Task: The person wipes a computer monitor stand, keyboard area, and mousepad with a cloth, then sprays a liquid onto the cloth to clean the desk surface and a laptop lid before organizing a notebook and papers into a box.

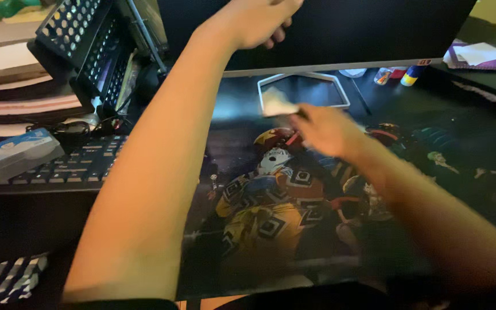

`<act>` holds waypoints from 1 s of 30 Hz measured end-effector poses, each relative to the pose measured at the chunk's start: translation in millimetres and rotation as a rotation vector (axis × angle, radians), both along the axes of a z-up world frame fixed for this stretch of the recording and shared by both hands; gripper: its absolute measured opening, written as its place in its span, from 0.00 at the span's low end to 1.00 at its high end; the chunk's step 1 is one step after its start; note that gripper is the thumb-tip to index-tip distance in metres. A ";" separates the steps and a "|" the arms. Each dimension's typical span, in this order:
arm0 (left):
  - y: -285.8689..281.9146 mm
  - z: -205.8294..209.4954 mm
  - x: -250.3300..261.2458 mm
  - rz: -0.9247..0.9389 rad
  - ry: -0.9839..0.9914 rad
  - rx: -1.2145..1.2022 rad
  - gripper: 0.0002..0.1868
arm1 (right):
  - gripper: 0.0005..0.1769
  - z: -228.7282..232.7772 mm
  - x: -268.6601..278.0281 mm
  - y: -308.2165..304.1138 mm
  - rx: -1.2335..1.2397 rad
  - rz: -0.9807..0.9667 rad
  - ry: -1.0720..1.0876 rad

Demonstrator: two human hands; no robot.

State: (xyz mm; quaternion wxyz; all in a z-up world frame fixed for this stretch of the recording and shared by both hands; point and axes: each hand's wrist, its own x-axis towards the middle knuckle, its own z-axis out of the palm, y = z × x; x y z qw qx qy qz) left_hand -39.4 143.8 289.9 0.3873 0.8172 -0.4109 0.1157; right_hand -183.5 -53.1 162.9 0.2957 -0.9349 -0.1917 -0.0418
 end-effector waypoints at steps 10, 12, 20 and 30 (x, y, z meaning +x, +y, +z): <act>31.7 -66.9 -10.2 0.308 0.092 0.375 0.34 | 0.35 -97.0 -40.8 159.1 -0.218 0.237 -0.416; 34.1 -87.2 -22.6 0.351 0.160 0.455 0.31 | 0.33 -99.3 -76.0 207.1 -0.230 0.466 -0.359; 57.7 -145.1 -44.8 0.221 0.138 0.780 0.21 | 0.24 -50.0 -161.8 185.7 -0.132 1.082 -0.440; 100.3 -104.0 -40.8 0.228 0.060 0.643 0.21 | 0.27 -43.4 -81.8 110.2 -0.236 0.117 -0.941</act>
